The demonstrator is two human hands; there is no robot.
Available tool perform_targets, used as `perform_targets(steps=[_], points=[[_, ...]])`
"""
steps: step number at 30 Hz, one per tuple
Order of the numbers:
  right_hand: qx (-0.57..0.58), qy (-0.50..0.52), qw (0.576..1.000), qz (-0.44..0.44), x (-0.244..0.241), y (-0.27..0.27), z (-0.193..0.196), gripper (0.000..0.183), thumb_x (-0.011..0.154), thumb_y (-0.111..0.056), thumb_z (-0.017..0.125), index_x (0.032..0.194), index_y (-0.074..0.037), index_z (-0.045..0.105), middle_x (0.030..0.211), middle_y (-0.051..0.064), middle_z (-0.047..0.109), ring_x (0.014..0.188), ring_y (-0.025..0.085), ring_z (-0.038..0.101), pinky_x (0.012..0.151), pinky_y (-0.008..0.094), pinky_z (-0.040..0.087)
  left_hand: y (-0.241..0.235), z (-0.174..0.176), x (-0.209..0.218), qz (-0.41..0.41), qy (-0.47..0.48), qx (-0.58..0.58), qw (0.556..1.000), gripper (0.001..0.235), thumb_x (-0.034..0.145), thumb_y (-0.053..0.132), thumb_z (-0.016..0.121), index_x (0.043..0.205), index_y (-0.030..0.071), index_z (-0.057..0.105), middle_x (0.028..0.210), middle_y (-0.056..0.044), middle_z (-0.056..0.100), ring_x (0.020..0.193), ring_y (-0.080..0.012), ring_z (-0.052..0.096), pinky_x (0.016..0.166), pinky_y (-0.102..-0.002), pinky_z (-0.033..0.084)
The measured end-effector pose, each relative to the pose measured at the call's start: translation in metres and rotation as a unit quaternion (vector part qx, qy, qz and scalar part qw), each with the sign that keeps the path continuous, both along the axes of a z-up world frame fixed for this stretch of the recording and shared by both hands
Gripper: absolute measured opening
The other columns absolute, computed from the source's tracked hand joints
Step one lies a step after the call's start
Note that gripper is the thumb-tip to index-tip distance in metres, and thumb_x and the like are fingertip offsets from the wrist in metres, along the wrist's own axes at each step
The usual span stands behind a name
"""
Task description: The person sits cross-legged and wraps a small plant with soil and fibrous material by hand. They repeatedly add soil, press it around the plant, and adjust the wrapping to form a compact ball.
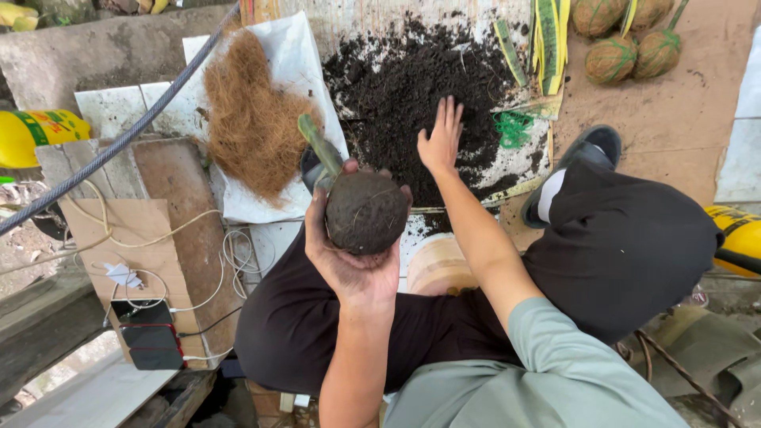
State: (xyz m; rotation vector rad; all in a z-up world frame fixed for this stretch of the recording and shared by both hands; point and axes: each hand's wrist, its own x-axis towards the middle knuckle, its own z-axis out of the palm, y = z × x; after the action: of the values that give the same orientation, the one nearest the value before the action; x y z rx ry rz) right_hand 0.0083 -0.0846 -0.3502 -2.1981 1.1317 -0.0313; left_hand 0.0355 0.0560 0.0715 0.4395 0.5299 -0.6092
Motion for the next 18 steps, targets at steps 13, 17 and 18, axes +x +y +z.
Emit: perform_targets(steps=[13,17,18], points=[[-0.01,0.013,0.984,0.177,-0.038,0.031,0.0,0.067,0.1,-0.026,0.062,0.159,-0.008,0.034,0.163,0.015,0.03,0.154,0.035,0.026,0.124,0.044,0.03,-0.003,-0.002,-0.003,-0.021,0.005,0.037,0.999,0.042,0.098,0.033,0.062,0.124,0.001,0.063,0.114,-0.013,0.07,0.108,-0.0302,0.069,0.098,-0.055,0.057],[0.008,-0.027,0.981,0.191,-0.051,0.036,0.002,0.052,0.102,-0.022,0.056,0.151,-0.007,0.048,0.156,0.015,0.046,0.149,0.035,0.035,0.12,0.044,0.035,-0.001,0.003,-0.004,-0.011,0.02,0.064,0.998,0.041,0.098,0.034,0.062,0.125,0.002,0.064,0.115,-0.011,0.071,0.108,-0.0283,0.069,0.098,-0.053,0.057],[0.005,-0.038,0.981,0.189,-0.052,0.035,0.003,0.047,0.103,-0.021,0.056,0.148,-0.009,0.053,0.152,0.014,0.051,0.146,0.034,0.04,0.119,0.045,0.036,0.0,0.004,-0.003,-0.011,0.026,0.069,0.997,0.042,0.098,0.034,0.062,0.124,0.002,0.065,0.114,-0.012,0.071,0.107,-0.0285,0.069,0.098,-0.052,0.057]])
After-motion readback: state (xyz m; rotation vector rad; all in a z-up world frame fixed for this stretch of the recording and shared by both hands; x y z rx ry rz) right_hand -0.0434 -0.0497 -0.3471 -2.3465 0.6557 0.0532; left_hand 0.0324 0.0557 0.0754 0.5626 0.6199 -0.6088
